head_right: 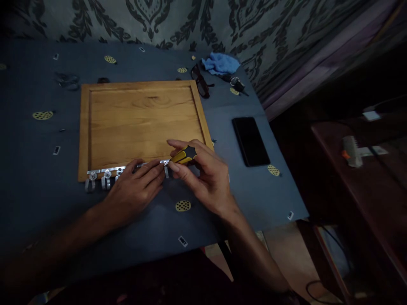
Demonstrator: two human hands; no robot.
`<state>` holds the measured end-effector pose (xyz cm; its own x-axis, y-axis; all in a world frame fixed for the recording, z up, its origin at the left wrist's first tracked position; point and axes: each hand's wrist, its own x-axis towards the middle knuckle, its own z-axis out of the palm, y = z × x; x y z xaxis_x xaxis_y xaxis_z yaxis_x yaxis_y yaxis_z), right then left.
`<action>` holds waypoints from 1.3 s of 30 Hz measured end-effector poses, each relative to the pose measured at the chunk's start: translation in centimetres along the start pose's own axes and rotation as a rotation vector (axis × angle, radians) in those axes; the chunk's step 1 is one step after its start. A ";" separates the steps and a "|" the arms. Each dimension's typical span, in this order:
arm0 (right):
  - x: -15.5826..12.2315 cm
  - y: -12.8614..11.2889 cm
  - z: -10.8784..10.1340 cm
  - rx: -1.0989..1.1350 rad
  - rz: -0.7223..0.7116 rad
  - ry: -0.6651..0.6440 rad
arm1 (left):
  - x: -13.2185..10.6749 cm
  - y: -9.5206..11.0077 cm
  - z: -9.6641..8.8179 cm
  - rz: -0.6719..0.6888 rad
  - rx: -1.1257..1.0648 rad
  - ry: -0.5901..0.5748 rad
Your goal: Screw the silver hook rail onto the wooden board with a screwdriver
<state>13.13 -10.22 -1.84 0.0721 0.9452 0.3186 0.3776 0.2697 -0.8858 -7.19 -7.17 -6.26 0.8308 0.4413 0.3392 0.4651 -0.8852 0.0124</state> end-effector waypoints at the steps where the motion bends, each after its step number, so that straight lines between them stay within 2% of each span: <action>1: 0.2 -0.1 -0.3 -0.007 0.003 -0.036 | 0.0 0.0 0.0 0.003 -0.001 0.001; 5: 0.9 -0.4 -0.5 -0.048 -0.022 -0.104 | 0.0 0.0 0.1 0.002 0.002 -0.006; 12: 1.0 0.1 1.9 -0.160 -0.134 0.061 | 0.0 0.0 0.3 0.006 0.009 0.000; 17: 1.0 0.1 2.4 -0.172 -0.094 0.082 | 0.0 -0.1 0.3 0.006 0.019 0.007; 20: 1.0 0.0 1.8 -0.164 -0.060 0.033 | 0.0 0.0 0.3 0.003 0.027 -0.017; 23: 0.9 -0.3 0.8 -0.116 -0.027 -0.072 | -0.1 0.0 0.2 -0.003 0.028 -0.054; 26: 0.8 -0.7 0.0 -0.093 -0.059 -0.190 | -0.1 -0.1 0.2 -0.001 0.025 -0.054; 28: 0.9 -0.9 -0.3 -0.100 -0.104 -0.209 | -0.1 -0.1 0.2 0.000 0.026 -0.051; 31: 1.1 -1.0 -0.2 -0.115 -0.133 -0.159 | -0.1 -0.1 0.2 0.001 0.029 -0.061; 39: 0.7 -0.3 1.7 -0.129 -0.096 0.060 | -0.1 -0.1 0.4 0.015 0.042 -0.037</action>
<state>11.55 -9.29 -1.89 0.0837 0.9024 0.4227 0.5008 0.3286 -0.8008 -7.20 -7.02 -6.62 0.8482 0.4336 0.3042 0.4640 -0.8853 -0.0319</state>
